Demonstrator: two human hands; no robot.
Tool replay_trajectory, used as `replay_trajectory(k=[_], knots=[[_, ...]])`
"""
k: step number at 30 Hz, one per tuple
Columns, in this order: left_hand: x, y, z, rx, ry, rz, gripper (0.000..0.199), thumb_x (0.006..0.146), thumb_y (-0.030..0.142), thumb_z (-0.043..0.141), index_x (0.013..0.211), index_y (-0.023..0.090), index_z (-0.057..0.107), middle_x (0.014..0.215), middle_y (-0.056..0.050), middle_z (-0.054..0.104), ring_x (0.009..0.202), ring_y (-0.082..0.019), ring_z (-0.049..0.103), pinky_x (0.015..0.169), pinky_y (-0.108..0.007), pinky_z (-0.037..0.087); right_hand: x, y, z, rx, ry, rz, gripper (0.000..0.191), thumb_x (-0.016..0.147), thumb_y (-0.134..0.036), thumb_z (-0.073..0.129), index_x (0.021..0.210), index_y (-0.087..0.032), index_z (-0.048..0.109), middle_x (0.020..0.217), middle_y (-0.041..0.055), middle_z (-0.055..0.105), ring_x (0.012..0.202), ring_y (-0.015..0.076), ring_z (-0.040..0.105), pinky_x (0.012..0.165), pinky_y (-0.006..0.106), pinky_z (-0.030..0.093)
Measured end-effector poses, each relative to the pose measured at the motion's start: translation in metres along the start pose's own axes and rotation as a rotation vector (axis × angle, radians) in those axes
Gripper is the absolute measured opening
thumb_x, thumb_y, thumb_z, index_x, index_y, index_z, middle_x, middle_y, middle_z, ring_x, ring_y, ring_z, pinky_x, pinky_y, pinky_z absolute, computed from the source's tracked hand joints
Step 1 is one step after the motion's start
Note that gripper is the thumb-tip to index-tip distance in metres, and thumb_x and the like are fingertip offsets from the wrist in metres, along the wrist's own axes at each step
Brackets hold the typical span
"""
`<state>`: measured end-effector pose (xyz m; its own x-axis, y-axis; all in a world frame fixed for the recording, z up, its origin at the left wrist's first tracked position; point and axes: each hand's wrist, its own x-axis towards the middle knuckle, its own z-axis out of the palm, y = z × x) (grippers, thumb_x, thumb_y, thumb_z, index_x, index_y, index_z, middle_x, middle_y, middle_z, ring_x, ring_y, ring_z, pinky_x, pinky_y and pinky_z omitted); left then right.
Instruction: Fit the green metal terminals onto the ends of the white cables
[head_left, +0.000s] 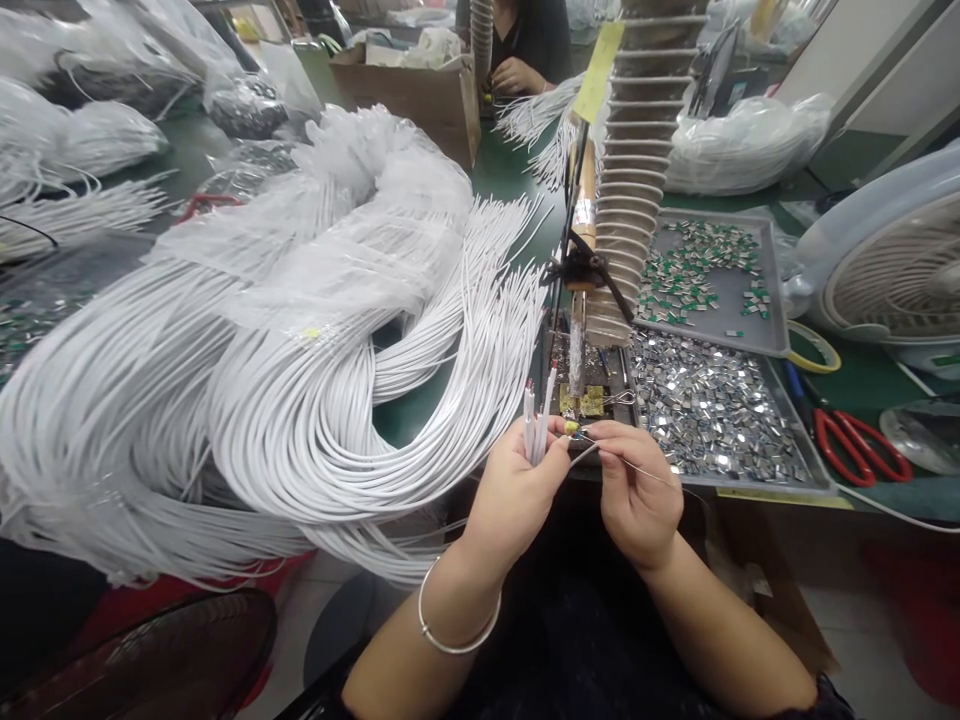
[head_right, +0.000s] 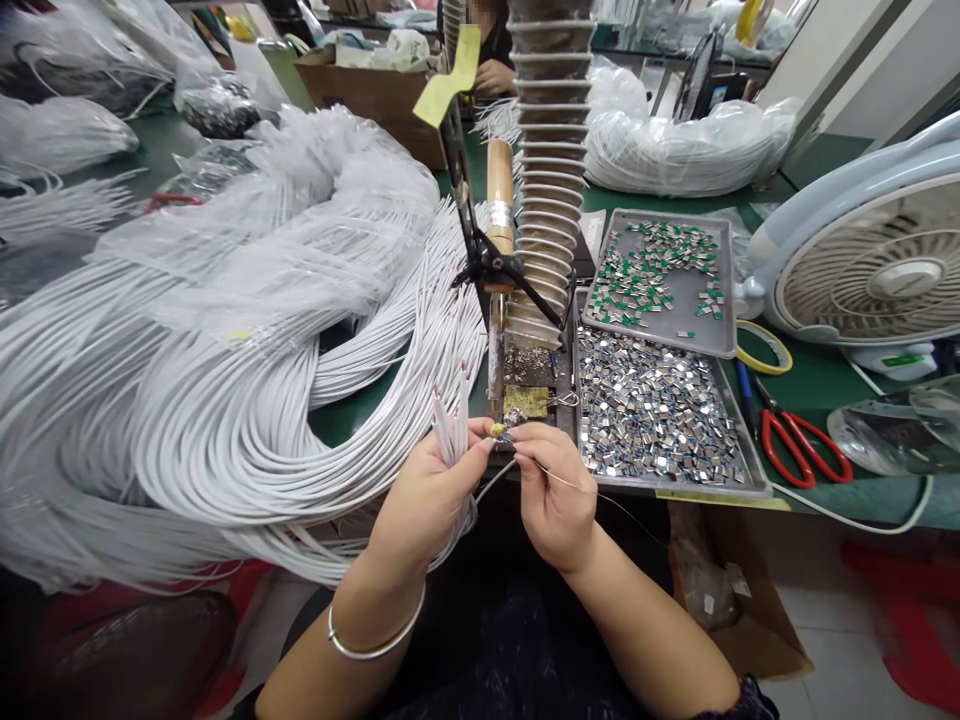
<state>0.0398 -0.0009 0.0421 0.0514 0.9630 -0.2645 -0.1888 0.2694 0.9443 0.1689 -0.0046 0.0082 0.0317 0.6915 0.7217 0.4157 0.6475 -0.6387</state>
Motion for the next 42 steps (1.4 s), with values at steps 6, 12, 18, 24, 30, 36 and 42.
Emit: replay_trajectory(k=[6,12,18,24,30,36,42], knots=[[0.001,0.000,0.000,0.051,-0.018,-0.001,0.010,0.081,0.024,0.056,0.088,0.016,0.057,0.080,0.000,0.059,0.075,-0.011,0.054,0.071,-0.023,0.042,0.002,0.001,0.002,-0.025,0.027,-0.029,0.023,0.082,-0.005,0.052,0.095,-0.021,0.061,0.090,0.0054,0.066,0.086,0.0180,0.065,0.075,0.036,0.056],[0.003,0.005,0.002,0.092,-0.029,-0.008,0.013,0.082,0.026,0.055,0.088,0.014,0.056,0.076,0.000,0.057,0.076,-0.013,0.055,0.072,-0.025,0.042,0.009,0.001,0.003,-0.052,0.042,-0.083,0.025,0.081,-0.002,0.052,0.096,-0.020,0.061,0.090,0.0056,0.065,0.088,0.0173,0.064,0.078,0.035,0.056],[0.003,0.006,0.002,0.066,-0.023,0.016,0.013,0.082,0.026,0.056,0.088,0.015,0.056,0.080,-0.001,0.060,0.075,-0.012,0.054,0.070,-0.024,0.042,0.012,0.001,0.005,-0.065,0.036,-0.096,0.026,0.080,-0.002,0.053,0.098,-0.020,0.061,0.092,0.0059,0.065,0.090,0.0171,0.064,0.078,0.035,0.055],[0.003,0.008,0.002,0.028,-0.005,0.027,0.013,0.081,0.027,0.058,0.088,0.016,0.058,0.077,0.001,0.060,0.071,-0.011,0.054,0.068,-0.023,0.042,0.013,-0.002,0.003,-0.082,0.035,-0.091,0.024,0.081,-0.003,0.054,0.097,-0.020,0.061,0.091,0.0060,0.065,0.089,0.0182,0.064,0.078,0.036,0.055],[0.000,0.012,0.002,0.038,0.026,0.032,0.012,0.079,0.025,0.060,0.085,0.016,0.059,0.076,0.001,0.060,0.070,-0.011,0.054,0.067,-0.022,0.043,0.013,-0.004,0.004,-0.082,0.029,-0.085,0.025,0.081,-0.004,0.053,0.098,-0.022,0.061,0.092,0.0061,0.065,0.088,0.0187,0.064,0.076,0.037,0.056],[-0.002,0.015,0.003,0.037,0.040,0.025,0.009,0.079,0.023,0.058,0.085,0.016,0.059,0.074,0.002,0.058,0.067,-0.009,0.052,0.065,-0.020,0.043,0.015,-0.004,0.004,-0.093,0.032,-0.103,0.026,0.081,-0.004,0.053,0.099,-0.022,0.061,0.092,0.0063,0.064,0.088,0.0182,0.063,0.077,0.037,0.056],[-0.002,0.013,0.002,0.024,0.044,0.039,0.010,0.079,0.024,0.059,0.086,0.017,0.059,0.073,0.003,0.057,0.066,-0.009,0.051,0.063,-0.020,0.042,0.018,-0.006,0.004,-0.126,0.034,-0.142,0.026,0.082,-0.005,0.054,0.100,-0.022,0.061,0.091,0.0060,0.064,0.088,0.0179,0.064,0.076,0.036,0.057]])
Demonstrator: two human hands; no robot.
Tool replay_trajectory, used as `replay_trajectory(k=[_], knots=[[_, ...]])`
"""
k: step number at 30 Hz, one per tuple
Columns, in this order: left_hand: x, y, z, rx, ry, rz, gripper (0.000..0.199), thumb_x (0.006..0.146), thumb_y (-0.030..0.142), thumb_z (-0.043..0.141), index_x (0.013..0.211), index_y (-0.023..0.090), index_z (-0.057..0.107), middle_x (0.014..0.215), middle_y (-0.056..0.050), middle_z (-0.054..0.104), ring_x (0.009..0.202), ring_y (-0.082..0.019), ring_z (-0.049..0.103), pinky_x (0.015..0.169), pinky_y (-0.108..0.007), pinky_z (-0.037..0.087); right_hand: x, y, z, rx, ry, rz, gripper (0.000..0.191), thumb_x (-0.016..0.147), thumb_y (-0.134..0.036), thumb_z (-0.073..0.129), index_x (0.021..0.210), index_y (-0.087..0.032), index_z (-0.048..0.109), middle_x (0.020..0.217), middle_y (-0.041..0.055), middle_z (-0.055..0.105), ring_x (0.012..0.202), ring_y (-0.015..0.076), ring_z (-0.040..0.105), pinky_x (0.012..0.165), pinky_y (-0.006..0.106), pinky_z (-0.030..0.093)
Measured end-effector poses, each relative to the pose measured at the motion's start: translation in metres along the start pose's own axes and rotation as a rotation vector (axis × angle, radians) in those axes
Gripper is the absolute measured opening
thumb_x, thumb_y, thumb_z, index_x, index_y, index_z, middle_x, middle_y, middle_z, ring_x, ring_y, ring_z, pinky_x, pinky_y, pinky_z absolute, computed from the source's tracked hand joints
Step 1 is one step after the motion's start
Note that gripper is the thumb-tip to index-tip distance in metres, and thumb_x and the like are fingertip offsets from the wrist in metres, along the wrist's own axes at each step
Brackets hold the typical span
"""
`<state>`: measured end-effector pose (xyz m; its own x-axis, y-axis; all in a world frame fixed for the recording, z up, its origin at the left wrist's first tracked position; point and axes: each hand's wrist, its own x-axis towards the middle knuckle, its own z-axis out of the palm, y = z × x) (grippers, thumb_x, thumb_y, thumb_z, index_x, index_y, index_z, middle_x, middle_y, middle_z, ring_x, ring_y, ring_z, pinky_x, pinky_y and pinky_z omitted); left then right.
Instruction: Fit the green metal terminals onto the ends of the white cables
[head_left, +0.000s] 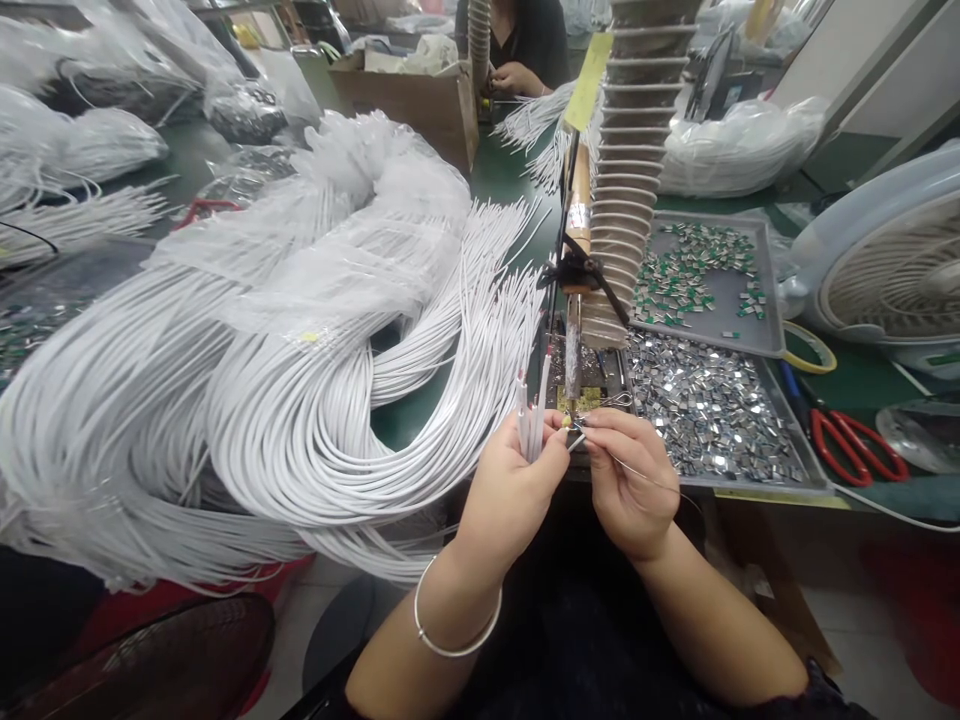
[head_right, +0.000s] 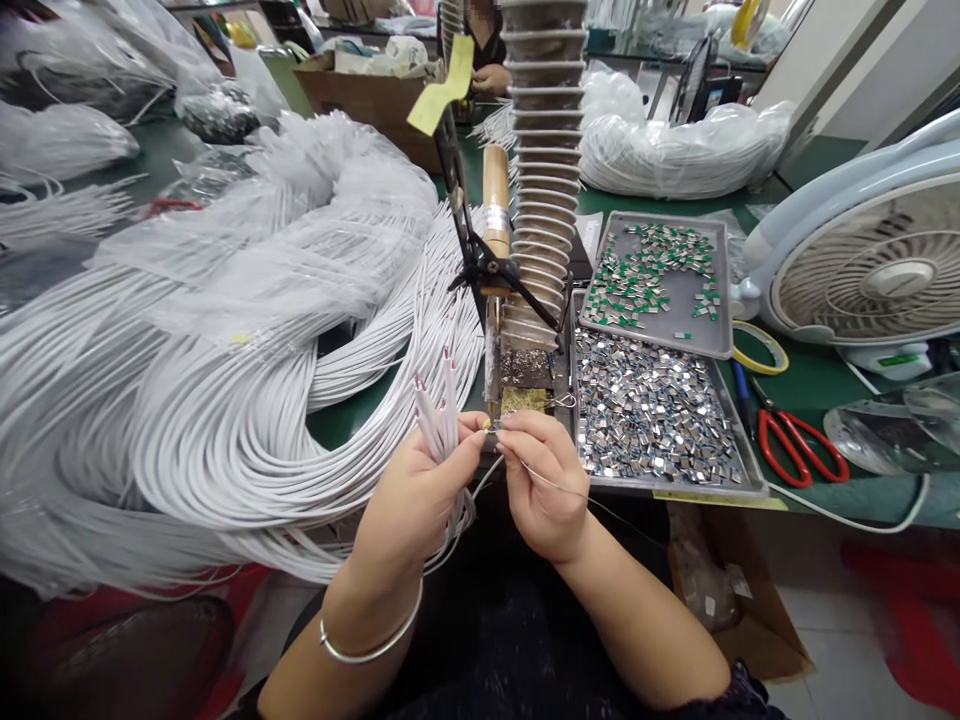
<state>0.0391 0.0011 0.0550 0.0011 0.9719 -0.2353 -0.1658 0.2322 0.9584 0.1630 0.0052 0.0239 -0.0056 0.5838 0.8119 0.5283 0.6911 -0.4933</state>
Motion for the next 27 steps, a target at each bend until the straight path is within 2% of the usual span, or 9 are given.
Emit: replay_trajectory(k=[5,12,16,19,21,23,25,27], knots=[[0.000,-0.004,-0.002,-0.006,-0.014,-0.005,0.010,0.079,0.024,0.060,0.087,0.018,0.059,0.071,0.003,0.056,0.065,-0.009,0.050,0.063,-0.020,0.041,0.001,-0.001,-0.001,-0.013,-0.007,0.009,0.022,0.083,-0.008,0.053,0.098,-0.023,0.061,0.088,0.0058,0.065,0.085,0.0187,0.065,0.073,0.038,0.058],[-0.002,-0.012,-0.005,-0.037,-0.061,-0.025,0.012,0.080,0.027,0.060,0.087,0.017,0.059,0.079,0.001,0.059,0.072,-0.011,0.052,0.072,-0.022,0.042,-0.007,-0.002,-0.003,0.054,-0.058,0.045,0.023,0.083,-0.007,0.052,0.098,-0.022,0.061,0.089,0.0066,0.065,0.085,0.0183,0.065,0.073,0.036,0.057],[-0.009,-0.019,-0.010,0.032,-0.117,-0.043,0.020,0.083,0.036,0.057,0.088,0.017,0.060,0.068,0.002,0.052,0.060,-0.010,0.045,0.063,-0.022,0.040,-0.015,-0.005,-0.011,0.057,-0.100,0.072,0.023,0.082,-0.007,0.052,0.097,-0.021,0.061,0.089,0.0067,0.066,0.085,0.0185,0.065,0.072,0.036,0.058],[-0.016,-0.027,-0.015,0.094,-0.212,-0.048,0.029,0.087,0.043,0.050,0.083,0.017,0.062,0.060,0.003,0.047,0.054,-0.010,0.039,0.057,-0.023,0.037,-0.021,-0.007,-0.022,0.087,-0.149,0.095,0.024,0.081,-0.006,0.051,0.098,-0.020,0.061,0.088,0.0067,0.066,0.083,0.0181,0.065,0.070,0.035,0.058],[-0.021,-0.032,-0.018,0.119,-0.278,-0.062,0.032,0.088,0.043,0.048,0.081,0.016,0.063,0.067,-0.001,0.055,0.058,-0.011,0.045,0.061,-0.024,0.040,-0.024,-0.007,-0.029,0.097,-0.157,0.115,0.025,0.080,-0.004,0.051,0.098,-0.019,0.060,0.085,0.0062,0.066,0.080,0.0175,0.065,0.067,0.033,0.057],[-0.025,-0.034,-0.021,0.144,-0.317,-0.073,0.030,0.087,0.042,0.050,0.084,0.016,0.065,0.084,-0.007,0.064,0.072,-0.015,0.055,0.072,-0.028,0.045,-0.025,-0.006,-0.035,0.074,-0.128,0.141,0.025,0.080,-0.004,0.051,0.097,-0.019,0.061,0.082,0.0054,0.066,0.077,0.0171,0.064,0.066,0.033,0.056],[-0.028,-0.034,-0.023,0.177,-0.323,-0.049,0.028,0.086,0.040,0.052,0.084,0.017,0.068,0.097,-0.010,0.066,0.087,-0.020,0.059,0.085,-0.032,0.045,-0.026,-0.004,-0.039,0.027,-0.080,0.165,0.024,0.081,-0.005,0.050,0.096,-0.020,0.062,0.081,0.0049,0.066,0.076,0.0174,0.064,0.066,0.034,0.055],[-0.029,-0.034,-0.025,0.196,-0.293,-0.002,0.028,0.086,0.040,0.052,0.082,0.018,0.069,0.095,-0.010,0.067,0.090,-0.021,0.059,0.088,-0.033,0.043,-0.027,-0.002,-0.040,-0.006,-0.057,0.186,0.023,0.082,-0.006,0.049,0.094,-0.020,0.062,0.081,0.0047,0.066,0.077,0.0177,0.064,0.068,0.035,0.055]])
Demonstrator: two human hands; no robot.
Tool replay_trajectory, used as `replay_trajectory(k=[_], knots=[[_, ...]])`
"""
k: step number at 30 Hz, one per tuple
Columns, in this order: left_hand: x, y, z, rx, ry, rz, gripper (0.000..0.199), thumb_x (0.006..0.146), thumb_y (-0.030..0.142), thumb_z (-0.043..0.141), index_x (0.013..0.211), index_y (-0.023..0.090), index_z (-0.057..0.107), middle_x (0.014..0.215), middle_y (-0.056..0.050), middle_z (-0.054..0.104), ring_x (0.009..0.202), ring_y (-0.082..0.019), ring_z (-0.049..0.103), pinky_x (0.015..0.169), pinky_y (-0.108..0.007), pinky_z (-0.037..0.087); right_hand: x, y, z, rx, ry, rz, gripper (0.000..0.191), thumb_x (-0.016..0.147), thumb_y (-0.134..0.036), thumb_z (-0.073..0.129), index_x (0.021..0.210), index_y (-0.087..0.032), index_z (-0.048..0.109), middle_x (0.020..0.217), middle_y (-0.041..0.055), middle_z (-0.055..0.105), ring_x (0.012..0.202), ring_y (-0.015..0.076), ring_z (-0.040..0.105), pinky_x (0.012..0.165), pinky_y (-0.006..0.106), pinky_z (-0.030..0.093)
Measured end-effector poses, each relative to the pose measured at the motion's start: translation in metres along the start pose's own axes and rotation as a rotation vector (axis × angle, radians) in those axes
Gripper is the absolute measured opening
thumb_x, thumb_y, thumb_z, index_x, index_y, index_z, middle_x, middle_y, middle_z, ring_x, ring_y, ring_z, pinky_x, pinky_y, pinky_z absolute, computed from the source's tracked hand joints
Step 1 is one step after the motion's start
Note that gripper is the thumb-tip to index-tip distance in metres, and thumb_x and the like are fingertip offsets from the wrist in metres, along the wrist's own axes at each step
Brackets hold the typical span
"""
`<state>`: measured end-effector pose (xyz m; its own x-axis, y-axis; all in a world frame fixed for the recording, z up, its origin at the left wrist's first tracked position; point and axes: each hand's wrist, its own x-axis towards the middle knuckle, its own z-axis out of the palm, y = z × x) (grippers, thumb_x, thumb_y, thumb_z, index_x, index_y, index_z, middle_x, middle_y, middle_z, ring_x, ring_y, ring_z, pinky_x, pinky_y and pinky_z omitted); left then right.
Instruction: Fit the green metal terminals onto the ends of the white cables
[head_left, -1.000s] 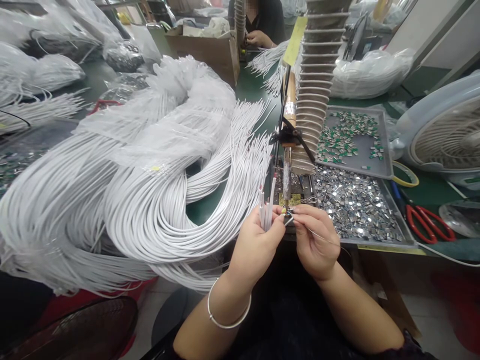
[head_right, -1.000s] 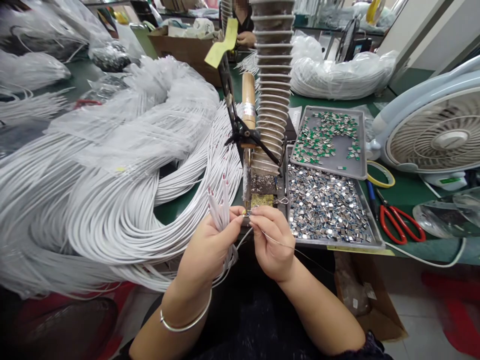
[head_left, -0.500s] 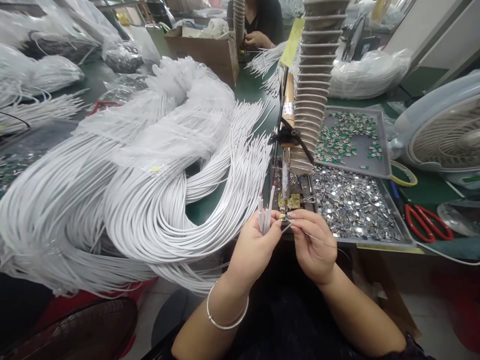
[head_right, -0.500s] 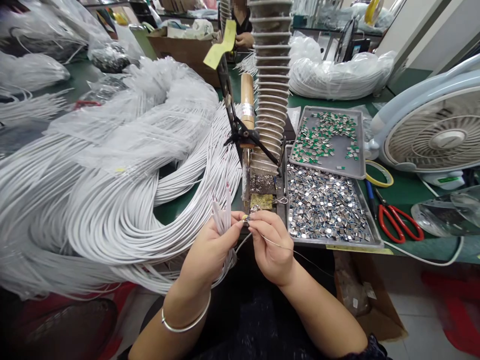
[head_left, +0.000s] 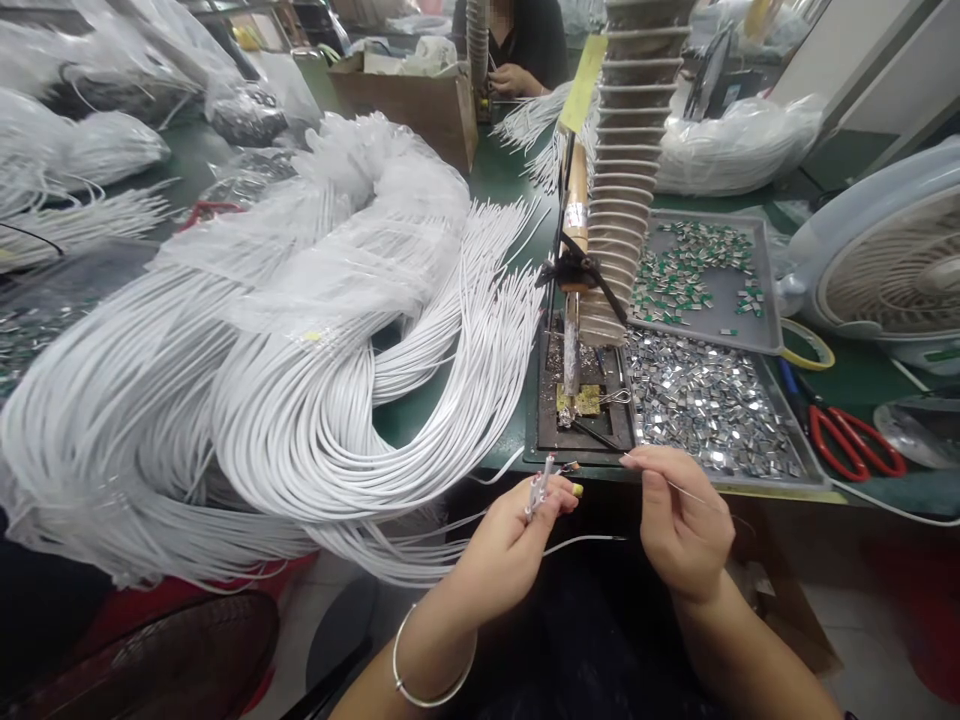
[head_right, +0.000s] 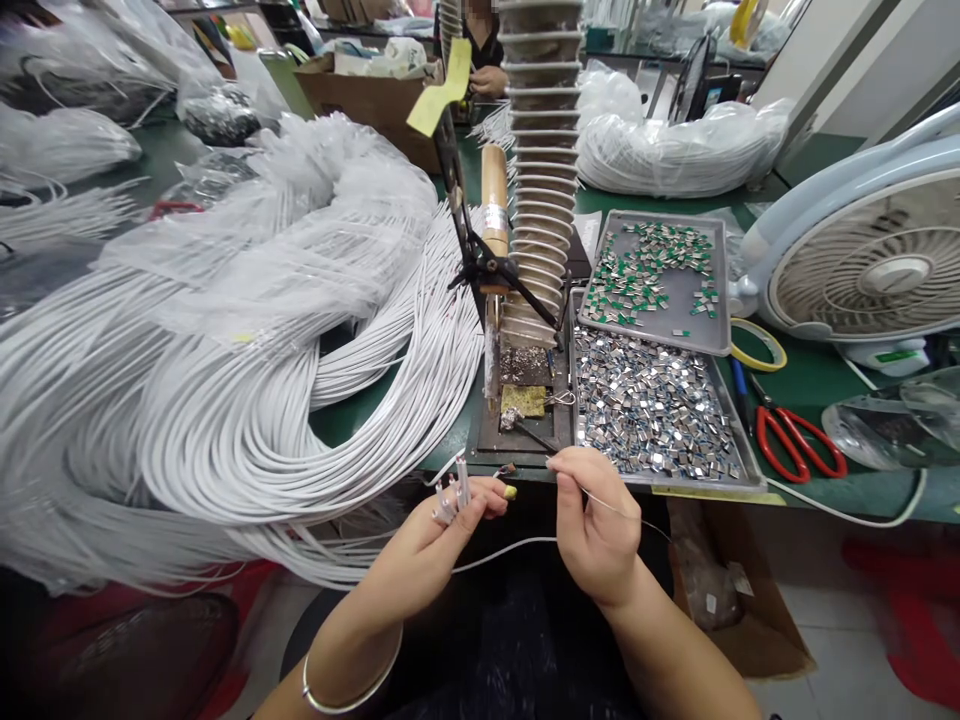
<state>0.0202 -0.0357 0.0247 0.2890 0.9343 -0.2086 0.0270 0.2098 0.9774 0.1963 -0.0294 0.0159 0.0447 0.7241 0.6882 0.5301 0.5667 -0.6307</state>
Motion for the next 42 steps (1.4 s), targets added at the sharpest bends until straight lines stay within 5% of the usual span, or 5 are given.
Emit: replay_trajectory(k=[7,14,23,29,42], knots=[[0.004,-0.013,0.000,-0.232,-0.004,-0.075,0.032,0.082,0.048,0.055,0.090,0.018,0.062,0.062,0.002,0.046,0.054,-0.010,0.037,0.054,-0.025,0.033,-0.004,-0.003,0.003,0.376,-0.103,0.317,0.020,0.090,-0.015,0.043,0.094,-0.021,0.062,0.071,0.0010,0.059,0.062,0.0129,0.058,0.056,0.029,0.051],[0.008,-0.010,0.006,-0.362,-0.097,-0.052,0.037,0.083,0.051,0.053,0.088,0.016,0.063,0.061,0.002,0.042,0.058,-0.011,0.038,0.058,-0.025,0.034,0.004,-0.001,0.002,0.906,-0.167,0.635,0.030,0.094,-0.031,0.037,0.092,-0.023,0.066,0.073,0.0034,0.064,0.051,0.0114,0.056,0.040,0.024,0.046],[0.008,-0.008,0.010,-0.075,-0.122,0.012,0.028,0.088,0.040,0.049,0.085,0.017,0.065,0.079,-0.005,0.059,0.069,-0.013,0.049,0.066,-0.025,0.041,0.006,-0.011,0.004,0.438,-0.159,0.451,0.009,0.085,-0.018,0.057,0.091,-0.021,0.063,0.081,0.0006,0.058,0.059,0.0082,0.055,0.054,0.022,0.049],[0.010,-0.007,0.012,0.013,-0.113,0.008,0.032,0.093,0.040,0.037,0.082,0.016,0.056,0.061,0.003,0.043,0.057,-0.011,0.040,0.060,-0.025,0.036,0.008,-0.012,0.001,0.272,-0.249,0.355,0.010,0.086,-0.013,0.052,0.084,-0.021,0.057,0.079,0.0009,0.055,0.063,0.0094,0.054,0.055,0.022,0.047],[0.013,0.002,0.020,-0.264,-0.114,-0.048,0.038,0.088,0.054,0.041,0.086,0.017,0.048,0.056,0.008,0.028,0.050,-0.008,0.025,0.050,-0.024,0.024,0.020,-0.009,-0.010,-0.007,-0.357,0.125,0.010,0.086,-0.013,0.051,0.087,-0.021,0.057,0.077,0.0010,0.060,0.070,0.0118,0.058,0.064,0.024,0.048]])
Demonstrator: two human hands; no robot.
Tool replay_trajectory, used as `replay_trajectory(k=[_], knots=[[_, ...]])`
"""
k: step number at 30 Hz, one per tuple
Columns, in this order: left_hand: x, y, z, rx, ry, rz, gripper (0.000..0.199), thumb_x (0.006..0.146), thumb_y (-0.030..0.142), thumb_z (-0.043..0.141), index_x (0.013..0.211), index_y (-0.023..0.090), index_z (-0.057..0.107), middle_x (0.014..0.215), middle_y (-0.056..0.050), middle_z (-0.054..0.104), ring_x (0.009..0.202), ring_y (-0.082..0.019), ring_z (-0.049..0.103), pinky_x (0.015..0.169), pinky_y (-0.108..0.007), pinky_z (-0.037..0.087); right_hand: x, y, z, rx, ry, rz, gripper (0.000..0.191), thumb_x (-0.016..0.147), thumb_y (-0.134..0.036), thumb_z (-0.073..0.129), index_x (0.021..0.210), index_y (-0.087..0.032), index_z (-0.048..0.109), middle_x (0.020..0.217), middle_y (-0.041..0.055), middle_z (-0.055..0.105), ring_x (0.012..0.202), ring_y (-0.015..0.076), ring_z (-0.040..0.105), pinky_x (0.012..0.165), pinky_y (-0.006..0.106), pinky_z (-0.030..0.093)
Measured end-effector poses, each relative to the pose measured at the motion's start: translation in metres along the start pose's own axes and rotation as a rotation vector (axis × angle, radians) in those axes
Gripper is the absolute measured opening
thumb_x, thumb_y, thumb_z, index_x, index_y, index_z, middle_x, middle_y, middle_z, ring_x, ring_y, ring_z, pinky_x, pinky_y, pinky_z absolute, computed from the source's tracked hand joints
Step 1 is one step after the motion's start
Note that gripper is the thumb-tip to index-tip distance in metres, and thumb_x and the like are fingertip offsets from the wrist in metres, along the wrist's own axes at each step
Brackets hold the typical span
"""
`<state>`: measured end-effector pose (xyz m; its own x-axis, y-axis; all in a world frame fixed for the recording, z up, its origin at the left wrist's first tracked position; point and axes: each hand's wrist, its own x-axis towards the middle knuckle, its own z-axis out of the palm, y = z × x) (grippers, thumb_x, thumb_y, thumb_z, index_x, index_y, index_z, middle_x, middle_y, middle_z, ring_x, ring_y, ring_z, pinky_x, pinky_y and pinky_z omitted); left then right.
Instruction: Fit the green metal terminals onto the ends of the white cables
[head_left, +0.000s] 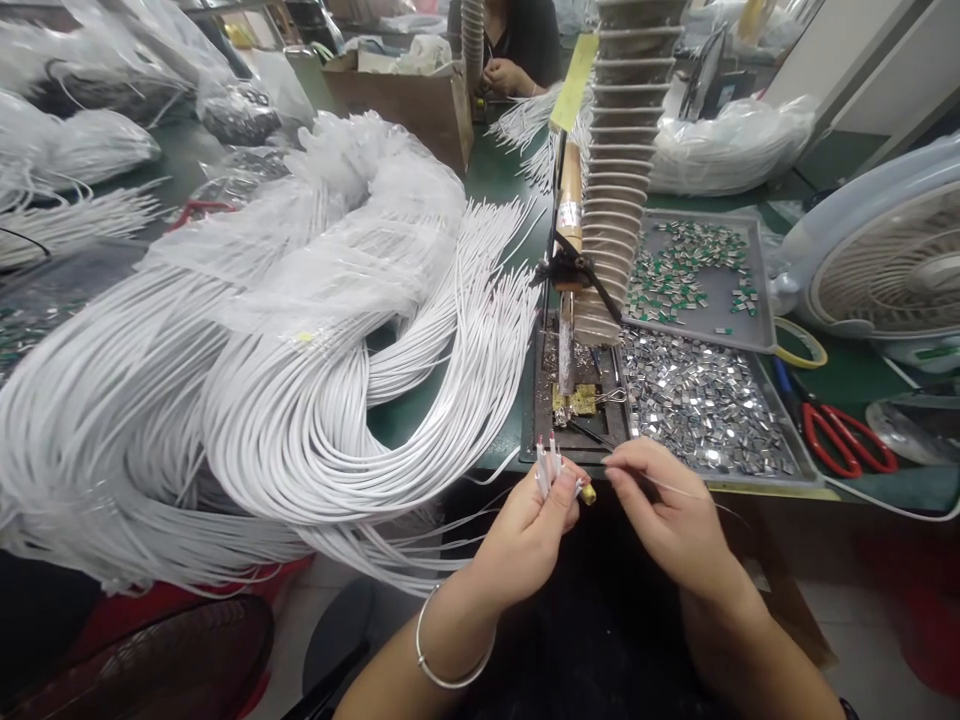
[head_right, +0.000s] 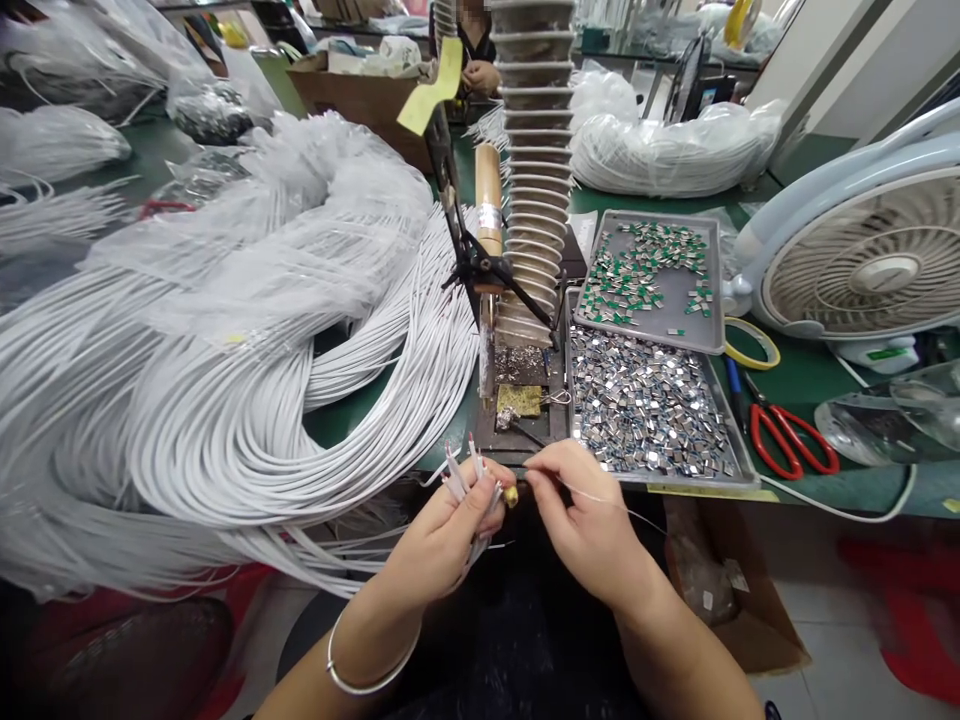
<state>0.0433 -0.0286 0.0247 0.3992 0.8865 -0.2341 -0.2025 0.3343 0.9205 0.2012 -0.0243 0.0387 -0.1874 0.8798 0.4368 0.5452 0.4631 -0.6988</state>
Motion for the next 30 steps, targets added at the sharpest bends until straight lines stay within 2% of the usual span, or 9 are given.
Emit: replay_trajectory(k=[3,6,10,13,16,20,25,30], knots=[[0.000,0.000,-0.002,-0.056,0.017,0.001,0.040,0.086,0.055,0.044,0.089,0.015,0.049,0.057,0.008,0.029,0.051,-0.008,0.025,0.051,-0.024,0.024,0.007,0.017,-0.012,-0.271,0.141,0.011,0.008,0.086,-0.016,0.051,0.089,-0.020,0.058,0.079,0.0030,0.062,0.074,0.0147,0.059,0.069,0.028,0.047],[-0.001,0.001,-0.004,-0.065,0.024,0.013,0.038,0.084,0.053,0.051,0.090,0.015,0.049,0.059,0.008,0.032,0.053,-0.008,0.028,0.053,-0.024,0.026,0.017,0.040,-0.025,-0.523,0.223,0.095,0.010,0.086,-0.022,0.049,0.087,-0.019,0.059,0.078,0.0046,0.062,0.072,0.0169,0.058,0.069,0.030,0.046],[0.000,0.002,-0.004,-0.045,0.031,0.001,0.036,0.081,0.050,0.057,0.088,0.016,0.049,0.062,0.006,0.036,0.055,-0.007,0.032,0.053,-0.023,0.027,0.029,0.062,-0.033,-0.678,0.099,0.280,0.014,0.083,-0.025,0.048,0.085,-0.019,0.060,0.083,0.0076,0.062,0.073,0.0202,0.057,0.065,0.032,0.043],[0.001,0.002,-0.004,-0.085,0.071,-0.006,0.035,0.079,0.049,0.060,0.087,0.016,0.050,0.063,0.006,0.038,0.054,-0.007,0.033,0.052,-0.023,0.028,0.035,0.068,-0.032,-0.750,-0.010,0.342,0.014,0.082,-0.025,0.048,0.081,-0.019,0.060,0.082,0.0077,0.060,0.071,0.0203,0.055,0.062,0.031,0.039],[0.002,0.000,-0.005,-0.125,0.110,-0.016,0.034,0.079,0.047,0.062,0.090,0.016,0.051,0.061,0.007,0.037,0.052,-0.006,0.033,0.051,-0.021,0.028,0.037,0.069,-0.029,-0.757,-0.044,0.352,0.012,0.081,-0.024,0.049,0.080,-0.019,0.060,0.084,0.0071,0.059,0.071,0.0191,0.054,0.061,0.029,0.038],[0.003,-0.004,-0.006,-0.131,0.148,0.009,0.028,0.082,0.042,0.060,0.092,0.016,0.052,0.063,0.007,0.039,0.053,-0.005,0.035,0.052,-0.021,0.029,0.036,0.067,-0.028,-0.727,-0.013,0.337,0.012,0.081,-0.023,0.049,0.077,-0.020,0.059,0.083,0.0064,0.058,0.070,0.0180,0.054,0.060,0.028,0.039],[0.006,-0.009,-0.008,-0.144,0.182,0.017,0.021,0.084,0.036,0.058,0.090,0.016,0.052,0.065,0.006,0.041,0.053,-0.004,0.033,0.052,-0.020,0.028,0.032,0.061,-0.028,-0.609,0.102,0.244,0.009,0.081,-0.023,0.048,0.077,-0.021,0.056,0.073,0.0031,0.059,0.065,0.0162,0.056,0.063,0.028,0.042],[0.009,-0.008,-0.008,-0.110,0.265,-0.016,0.023,0.081,0.037,0.061,0.087,0.015,0.054,0.065,0.005,0.042,0.052,-0.004,0.033,0.049,-0.019,0.028,0.022,0.043,-0.021,-0.459,0.223,0.156,0.009,0.084,-0.027,0.050,0.082,-0.021,0.056,0.070,0.0001,0.060,0.057,0.0127,0.056,0.059,0.025,0.045]])
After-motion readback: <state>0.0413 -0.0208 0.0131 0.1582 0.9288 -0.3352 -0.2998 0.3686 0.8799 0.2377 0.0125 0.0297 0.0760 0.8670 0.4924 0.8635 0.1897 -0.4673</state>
